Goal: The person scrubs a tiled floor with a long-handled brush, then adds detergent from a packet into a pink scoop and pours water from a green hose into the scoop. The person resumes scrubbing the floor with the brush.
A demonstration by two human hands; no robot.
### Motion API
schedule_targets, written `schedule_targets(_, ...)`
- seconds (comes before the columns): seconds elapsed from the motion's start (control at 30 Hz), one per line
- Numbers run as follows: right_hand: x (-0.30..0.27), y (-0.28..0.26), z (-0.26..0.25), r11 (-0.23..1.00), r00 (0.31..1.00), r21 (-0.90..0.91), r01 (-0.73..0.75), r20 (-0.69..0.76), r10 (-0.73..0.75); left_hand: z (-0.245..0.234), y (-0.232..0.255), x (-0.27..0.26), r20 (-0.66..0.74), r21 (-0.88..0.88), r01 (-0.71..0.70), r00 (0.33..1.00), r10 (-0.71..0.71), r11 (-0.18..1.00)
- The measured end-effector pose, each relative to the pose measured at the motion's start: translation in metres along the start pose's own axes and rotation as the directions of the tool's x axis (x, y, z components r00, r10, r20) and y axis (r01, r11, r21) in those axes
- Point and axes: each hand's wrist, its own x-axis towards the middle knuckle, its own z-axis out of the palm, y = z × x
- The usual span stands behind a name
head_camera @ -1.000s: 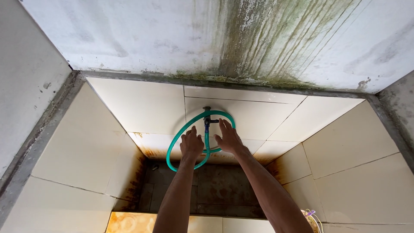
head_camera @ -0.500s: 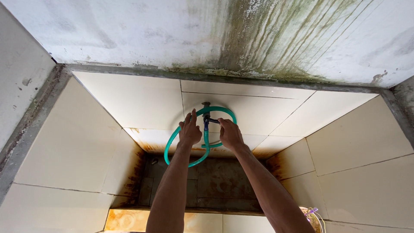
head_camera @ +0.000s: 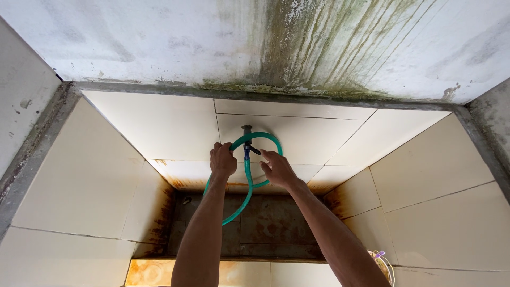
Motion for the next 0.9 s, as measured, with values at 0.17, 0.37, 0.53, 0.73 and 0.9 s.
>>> schedule_targets(0.17, -0.001, 0.005, -0.013, 0.988, 0.980, 0.013, -0.153, -0.129, 0.153, -0.038, 0.001, -0.026, -0.053, -0.048, -0.057, 0.997, 0.055, 0.997)
schedule_targets(0.37, -0.001, -0.052, -0.047, 0.670, 0.798, 0.509, -0.540, 0.058, 0.600, -0.051, -0.035, -0.047, -0.061, -0.183, -0.202, 0.979, 0.193, 0.962)
schedule_targets(0.53, 0.005, -0.064, -0.041, 0.229, 0.650, 0.790, -0.569, 0.261, 0.714, -0.079, -0.036, -0.110, 0.179, -0.295, -0.231, 0.940, 0.291, 0.927)
schedule_targets(0.73, -0.022, -0.028, -0.022, 0.115, 0.583, 0.850, -0.514, 0.248, 0.774, -0.074, -0.036, -0.179, 0.307, -0.507, -0.134, 0.895, 0.324, 0.851)
schedule_targets(0.9, -0.076, -0.026, -0.030, 0.302, 0.648, 0.778, -0.551, 0.172, 0.742, -0.011, -0.054, -0.220, 0.429, -0.400, -0.045, 0.874, 0.230, 0.916)
